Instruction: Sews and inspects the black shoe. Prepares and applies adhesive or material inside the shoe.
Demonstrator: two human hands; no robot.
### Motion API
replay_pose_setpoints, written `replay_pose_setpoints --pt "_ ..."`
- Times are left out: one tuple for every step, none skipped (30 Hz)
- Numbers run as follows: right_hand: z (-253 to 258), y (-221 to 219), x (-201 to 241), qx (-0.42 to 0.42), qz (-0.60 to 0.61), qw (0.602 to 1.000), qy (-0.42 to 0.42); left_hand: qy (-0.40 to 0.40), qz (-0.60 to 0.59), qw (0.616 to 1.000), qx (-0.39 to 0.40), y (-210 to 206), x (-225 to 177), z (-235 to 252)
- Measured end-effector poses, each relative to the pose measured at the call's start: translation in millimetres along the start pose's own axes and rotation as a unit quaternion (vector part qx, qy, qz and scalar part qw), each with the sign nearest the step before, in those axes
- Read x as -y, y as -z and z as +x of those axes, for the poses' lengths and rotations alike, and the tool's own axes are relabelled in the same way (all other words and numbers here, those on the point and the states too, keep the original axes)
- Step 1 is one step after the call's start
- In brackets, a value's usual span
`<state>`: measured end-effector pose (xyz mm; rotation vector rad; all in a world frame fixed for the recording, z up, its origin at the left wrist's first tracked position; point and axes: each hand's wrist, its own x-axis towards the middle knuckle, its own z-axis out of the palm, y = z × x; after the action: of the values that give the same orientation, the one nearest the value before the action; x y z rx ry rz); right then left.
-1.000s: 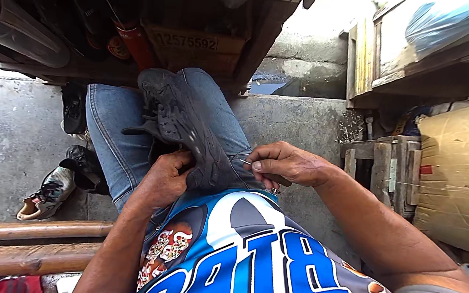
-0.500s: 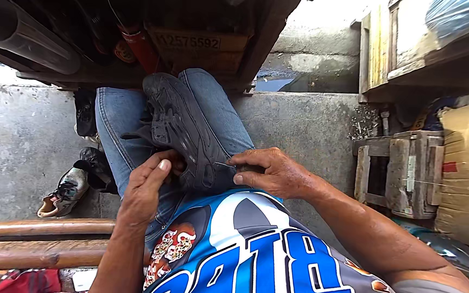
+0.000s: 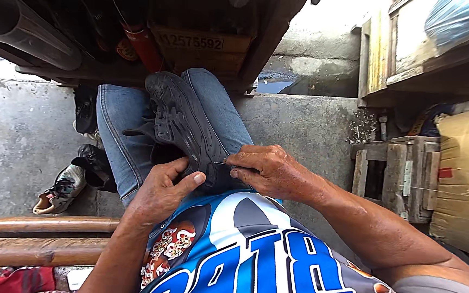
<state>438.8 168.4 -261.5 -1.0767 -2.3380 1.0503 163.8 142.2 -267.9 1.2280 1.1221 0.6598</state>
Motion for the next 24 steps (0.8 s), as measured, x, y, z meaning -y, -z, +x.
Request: replay_pose_setpoints --pt "2.1 2.6 2.2 0.006 -0.021 1.000 -0.001 0.000 -0.006 1.000 0.002 -0.4 -0.4 0.6" --pt "4.3 5.1 4.1 0.014 -0.039 0.999 -0.001 -0.002 -0.011 1.000 0.004 -1.2 -0.6 1.0" --pt "6.5 7.6 5.6 0.024 -0.056 0.998 -0.001 -0.004 -0.013 1.000 0.005 -2.1 -0.8 1.5" --pt "9.2 10.0 6.6 0.035 -0.072 0.997 0.002 -0.005 -0.014 1.000 0.006 -3.0 -1.2 2.4" --pt "12.4 12.1 7.1 0.046 -0.087 0.995 0.007 -0.007 -0.014 1.000 0.009 -3.9 -1.0 3.3" --pt "15.5 13.6 7.4 0.059 -0.098 0.993 0.012 -0.007 -0.015 1.000 0.012 -4.8 -0.7 3.7" --pt "18.7 14.5 7.4 0.070 -0.107 0.992 0.019 -0.007 -0.018 1.000 0.016 -4.8 0.1 4.3" --pt "21.9 14.7 6.7 0.077 -0.113 0.990 0.029 -0.006 -0.024 0.999 0.021 -4.2 1.2 5.2" --pt "24.7 14.1 5.5 0.083 -0.121 0.988 0.041 -0.007 -0.033 0.999 0.027 -3.3 2.9 6.2" --pt "27.0 12.8 4.5 0.087 -0.128 0.987 0.049 -0.008 -0.041 0.999 0.032 -2.7 4.9 7.0" --pt "28.9 11.0 3.8 0.091 -0.136 0.985 0.056 -0.010 -0.047 0.998 0.036 -2.2 6.5 7.5" --pt "31.1 8.5 3.4 0.092 -0.144 0.983 0.063 -0.011 -0.052 0.998 0.038 -2.0 7.8 7.9" --pt "33.3 6.0 3.6 0.094 -0.151 0.982 0.067 -0.011 -0.058 0.998 0.039 -1.9 8.9 8.0" --pt "35.6 3.9 4.8 0.099 -0.159 0.980 0.065 -0.012 -0.063 0.997 0.039 -1.9 10.0 8.0" --pt "38.0 2.0 5.9 0.103 -0.166 0.979 0.067 -0.014 -0.068 0.997 0.039 -1.8 11.1 8.0" --pt "39.5 0.1 6.6 0.102 -0.171 0.977 0.070 -0.015 -0.072 0.996 0.039 -1.9 12.5 7.6" --pt "40.6 -1.5 7.2 0.102 -0.174 0.977 0.070 -0.017 -0.076 0.996 0.040 -1.9 13.7 7.3" --pt "41.4 -2.3 7.2 0.100 -0.174 0.977 0.072 -0.019 -0.078 0.996 0.043 -1.6 14.3 7.3" --pt "41.6 -2.2 7.3 0.097 -0.173 0.977 0.074 -0.021 -0.081 0.995 0.046 -1.6 14.7 7.2" --pt "41.6 -2.0 7.1 0.097 -0.172 0.977 0.077 -0.023 -0.084 0.995 0.048 -2.0 15.3 7.3" --pt "41.5 -1.7 6.7 0.099 -0.170 0.977 0.078 -0.023 -0.086 0.995 0.048 -2.7 16.0 7.0" --pt "41.1 -1.6 5.9 0.101 -0.162 0.978 0.078 -0.025 -0.087 0.995 0.050 -3.1 16.3 6.6" --pt "40.7 -0.4 5.6 0.102 -0.151 0.981 0.073 -0.026 -0.085 0.995 0.054 -2.8 15.9 6.3" --pt "40.3 1.2 5.1 0.102 -0.135 0.983 0.069 -0.030 -0.076 0.995 0.056 -1.8 14.4 6.5"
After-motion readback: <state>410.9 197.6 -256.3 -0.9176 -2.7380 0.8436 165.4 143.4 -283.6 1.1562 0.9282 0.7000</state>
